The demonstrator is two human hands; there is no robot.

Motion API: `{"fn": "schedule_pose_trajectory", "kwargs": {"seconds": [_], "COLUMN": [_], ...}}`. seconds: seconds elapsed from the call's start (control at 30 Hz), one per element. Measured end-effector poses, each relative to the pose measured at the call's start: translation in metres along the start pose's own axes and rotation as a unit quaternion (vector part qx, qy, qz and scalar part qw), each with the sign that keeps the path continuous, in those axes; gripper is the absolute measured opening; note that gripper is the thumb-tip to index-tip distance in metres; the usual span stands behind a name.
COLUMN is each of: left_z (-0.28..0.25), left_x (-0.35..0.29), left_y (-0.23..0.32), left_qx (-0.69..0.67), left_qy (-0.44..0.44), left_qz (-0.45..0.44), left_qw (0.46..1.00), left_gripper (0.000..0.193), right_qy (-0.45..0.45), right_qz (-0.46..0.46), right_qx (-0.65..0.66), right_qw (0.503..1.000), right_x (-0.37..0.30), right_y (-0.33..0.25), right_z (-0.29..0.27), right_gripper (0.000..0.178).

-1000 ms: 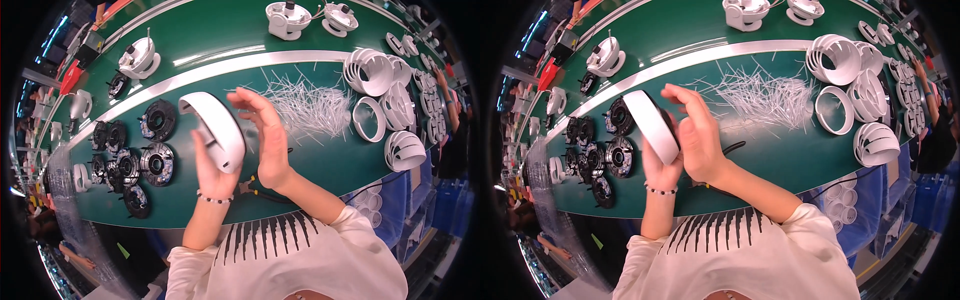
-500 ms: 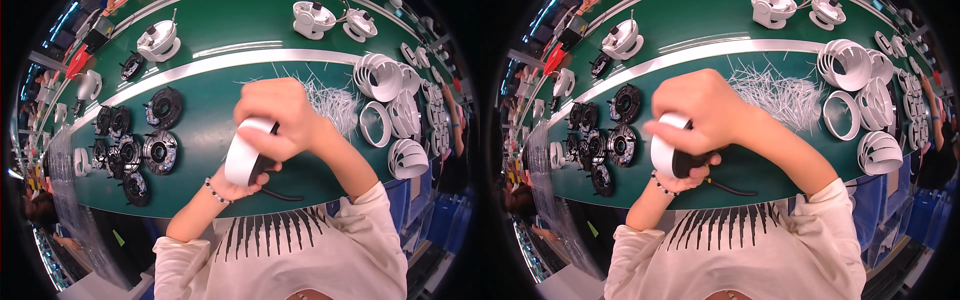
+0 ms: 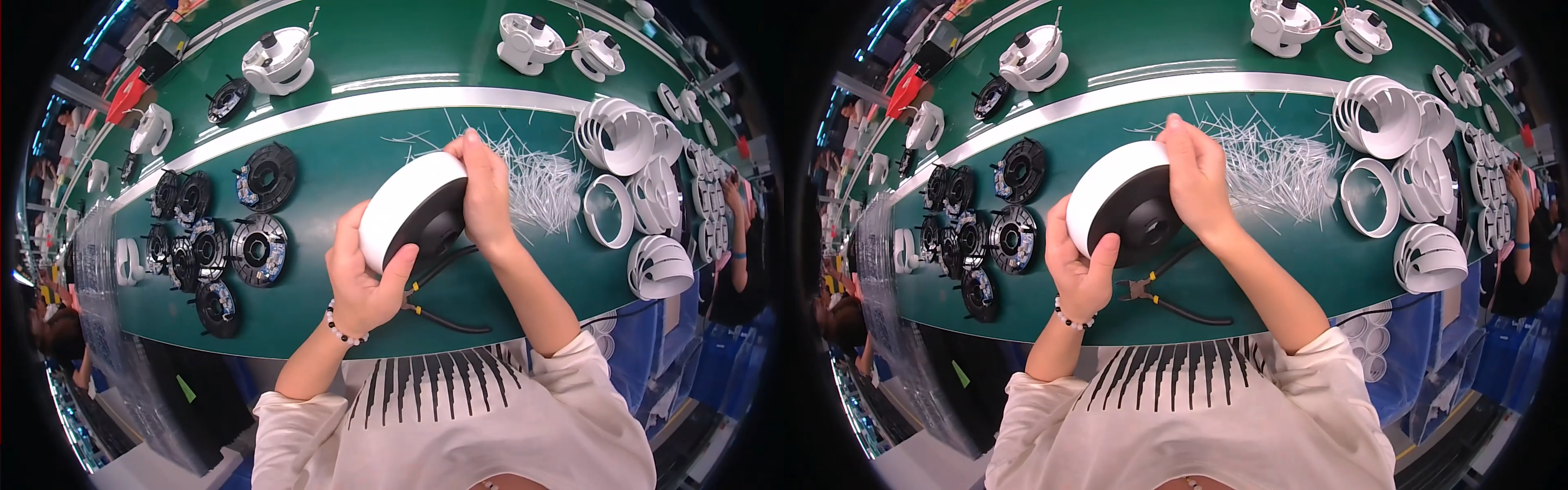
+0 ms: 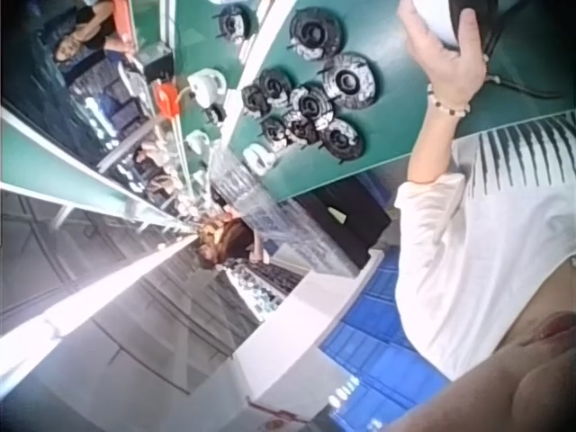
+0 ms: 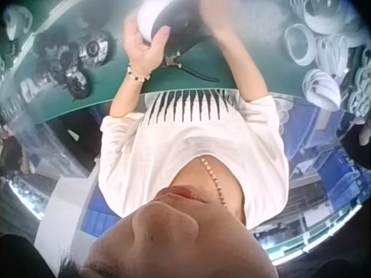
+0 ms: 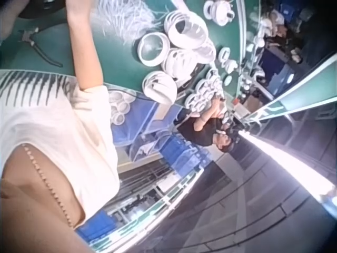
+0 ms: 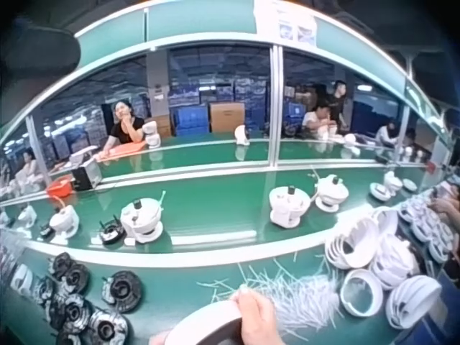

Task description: Assembling the internal and external components of circular LED light fixtures on a production line.

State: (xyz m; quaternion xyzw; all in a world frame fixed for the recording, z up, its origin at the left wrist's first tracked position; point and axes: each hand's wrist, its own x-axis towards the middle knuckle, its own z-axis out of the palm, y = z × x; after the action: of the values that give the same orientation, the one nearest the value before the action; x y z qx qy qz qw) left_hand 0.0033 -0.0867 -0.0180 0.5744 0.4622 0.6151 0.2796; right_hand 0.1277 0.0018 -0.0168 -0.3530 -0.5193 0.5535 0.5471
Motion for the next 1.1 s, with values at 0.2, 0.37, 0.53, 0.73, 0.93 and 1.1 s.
{"fn": "schedule_pose_trajectory", "kwargs": {"seconds": [0.2, 0.37, 0.53, 0.73, 0.93, 1.1], "left_z": [-0.003, 0.030, 0.075, 0.111, 0.028, -0.080], "left_x": [0.032, 0.120, 0.199, 0.219, 0.214, 0.267], "left_y": [0.005, -0.031, -0.128, -0.181, -0.098, -0.115], "left_qx": [0.126, 0.332, 0.495, 0.544, 0.337, 0.396], "left_qy": [-0.103, -0.168, -0.149, -0.172, -0.108, 0.133], "left_qz": [0.079, 0.247, 0.348, 0.332, 0.431, 0.315], "left_qw": [0.984, 0.895, 0.782, 0.751, 0.830, 0.852], "left_gripper": [0.042, 0.036, 0.018, 0.038, 0.030, 0.020], "right_qy": [0.012, -0.011, -0.136, -0.078, 0.030, 0.096], "right_qz": [-0.137, -0.259, -0.239, -0.202, -0.249, -0.196], "right_qx": [-0.120, -0.347, -0.440, -0.456, -0.574, -0.738], "right_qw": [0.983, 0.901, 0.855, 0.863, 0.779, 0.638], "right_x": [0.005, -0.020, -0.081, -0.104, -0.093, -0.072], "right_y": [0.008, -0.008, -0.024, -0.030, -0.048, -0.063], "right_z": [-0.019, -0.044, -0.042, -0.061, -0.102, -0.190], "right_gripper": [0.022, 0.036, 0.037, 0.031, 0.023, 0.035]}}
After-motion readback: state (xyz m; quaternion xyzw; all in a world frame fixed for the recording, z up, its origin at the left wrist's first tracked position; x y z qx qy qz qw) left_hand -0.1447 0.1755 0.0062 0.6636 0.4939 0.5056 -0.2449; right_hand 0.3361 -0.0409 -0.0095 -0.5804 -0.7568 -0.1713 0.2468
